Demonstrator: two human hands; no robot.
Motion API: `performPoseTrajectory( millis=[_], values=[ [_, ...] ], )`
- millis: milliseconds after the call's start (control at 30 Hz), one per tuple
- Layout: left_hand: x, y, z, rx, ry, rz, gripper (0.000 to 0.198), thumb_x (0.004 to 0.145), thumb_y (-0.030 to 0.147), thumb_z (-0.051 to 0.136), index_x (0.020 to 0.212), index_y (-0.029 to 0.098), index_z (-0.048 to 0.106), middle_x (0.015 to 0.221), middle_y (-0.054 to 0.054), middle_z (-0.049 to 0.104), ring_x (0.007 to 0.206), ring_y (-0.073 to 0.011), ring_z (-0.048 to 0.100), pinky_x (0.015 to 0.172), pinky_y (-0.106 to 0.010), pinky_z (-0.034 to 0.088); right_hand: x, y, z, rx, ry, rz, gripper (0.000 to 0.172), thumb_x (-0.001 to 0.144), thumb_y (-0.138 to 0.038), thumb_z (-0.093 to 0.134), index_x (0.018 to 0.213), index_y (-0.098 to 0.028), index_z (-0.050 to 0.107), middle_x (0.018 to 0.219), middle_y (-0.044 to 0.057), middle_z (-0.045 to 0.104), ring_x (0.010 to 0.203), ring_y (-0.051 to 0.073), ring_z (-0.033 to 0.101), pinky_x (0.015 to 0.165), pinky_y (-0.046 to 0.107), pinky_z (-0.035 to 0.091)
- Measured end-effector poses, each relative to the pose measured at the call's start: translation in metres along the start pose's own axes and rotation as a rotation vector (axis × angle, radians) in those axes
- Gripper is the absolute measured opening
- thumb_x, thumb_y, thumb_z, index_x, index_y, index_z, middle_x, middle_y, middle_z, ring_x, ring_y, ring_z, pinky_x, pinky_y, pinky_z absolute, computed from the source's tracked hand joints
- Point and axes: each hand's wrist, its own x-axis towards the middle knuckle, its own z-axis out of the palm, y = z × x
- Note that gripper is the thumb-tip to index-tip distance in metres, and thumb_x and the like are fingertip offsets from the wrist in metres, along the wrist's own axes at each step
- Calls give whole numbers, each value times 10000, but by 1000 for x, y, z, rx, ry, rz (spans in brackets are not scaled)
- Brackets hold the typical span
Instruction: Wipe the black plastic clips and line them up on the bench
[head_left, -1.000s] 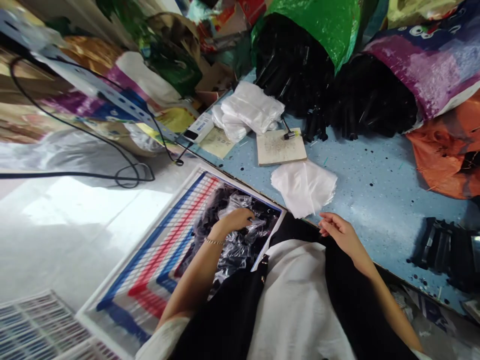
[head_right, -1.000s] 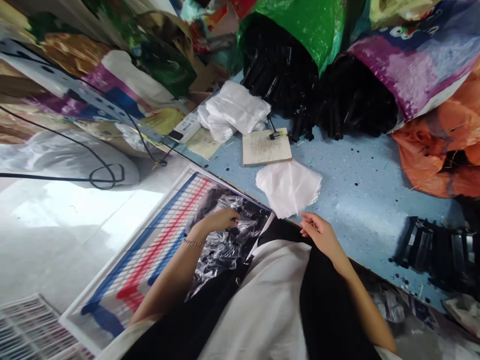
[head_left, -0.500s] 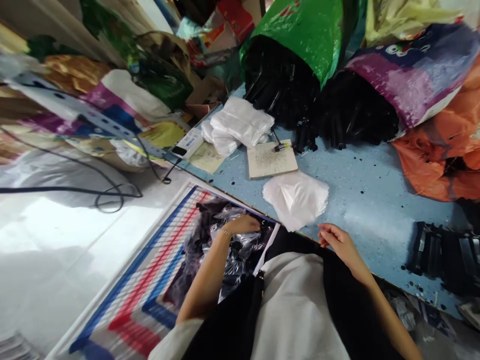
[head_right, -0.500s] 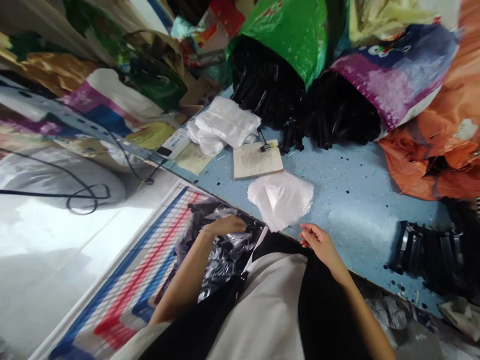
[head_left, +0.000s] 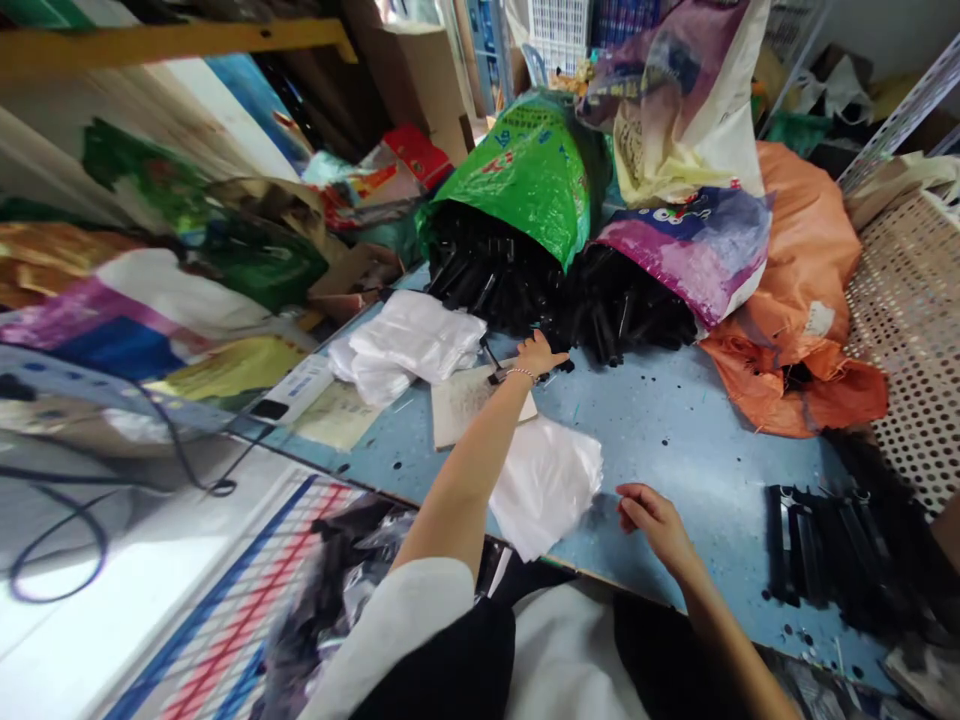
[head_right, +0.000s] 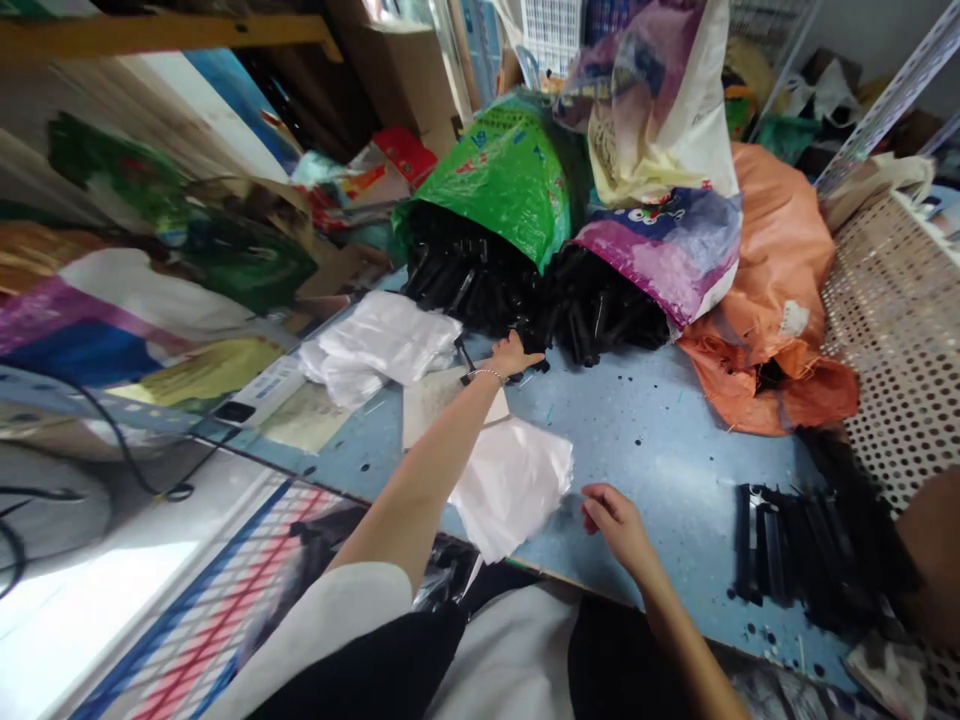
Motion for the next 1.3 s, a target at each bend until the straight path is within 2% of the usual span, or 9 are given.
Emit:
performPoseTrajectory(
  millis=[133,267,400,533,800,900,1000,1167,1300],
  values=[
    [-18,-10,8,-136,-115,51,652,654,234,823,1240,123,561,1316,-186,627,1279,-369,538,1101,-489,396,-1,3,-17,0,38,6,496,767,-602,719,1032,-183,700,802,37,705,651,166,655,628,325,539],
    [-101,-32,14,-624,-317,106,557,726,292,737,1233,154,554,1185,-120,682,1059,-262,654,937,-400,525,13,-11,-24,-1,57,-42,512,780,-610,700,1072,-190,676,821,44,703,651,170,650,633,336,543],
    [-189,-29,28,-1133,-640,-23,591,728,414,775,1224,164,572,1067,-114,705,771,-177,675,675,-292,551,35,-43,-13,19,84,-229,467,876,-579,592,1176,-221,605,954,46,683,689,153,644,664,329,538],
    [-233,-13,45,-1233,-717,-153,608,715,572,776,1130,166,595,972,-83,693,655,-141,649,549,-242,503,41,-64,-6,-144,62,-378,271,912,-488,562,930,-220,602,793,4,623,677,146,589,644,295,493],
    [-245,4,63,-853,-669,-125,537,763,622,710,1029,169,599,655,26,595,545,-102,556,521,-215,441,13,-74,-29,-485,160,-536,309,952,-510,514,865,-220,579,771,8,591,719,155,552,698,297,441],
    [-245,12,77,-848,-584,-74,513,765,606,714,1009,176,579,619,51,551,521,-91,513,505,-209,414,13,-78,-34,-394,184,-396,428,967,-599,448,774,-225,524,637,-28,492,599,137,479,603,275,405],
    [-238,20,86,-890,-499,-68,505,757,612,712,982,183,569,613,54,544,513,-93,507,505,-215,415,8,-70,-31,-369,80,-309,516,1009,-627,301,767,-223,511,609,-33,478,551,131,462,561,264,393],
    [-223,26,87,-936,-412,-66,452,801,609,668,919,178,596,738,-3,621,639,-116,589,599,-231,469,-14,-36,-19,-994,62,-678,458,1022,-532,387,818,-187,608,795,70,625,706,179,538,665,307,393],
    [-215,12,104,-894,-381,-30,525,821,531,694,1188,194,528,937,-36,666,729,-136,628,677,-268,511,-11,-37,-26,-1170,-5,-813,469,1047,-407,347,714,-185,592,685,58,613,630,164,525,637,304,349]
  ],
)
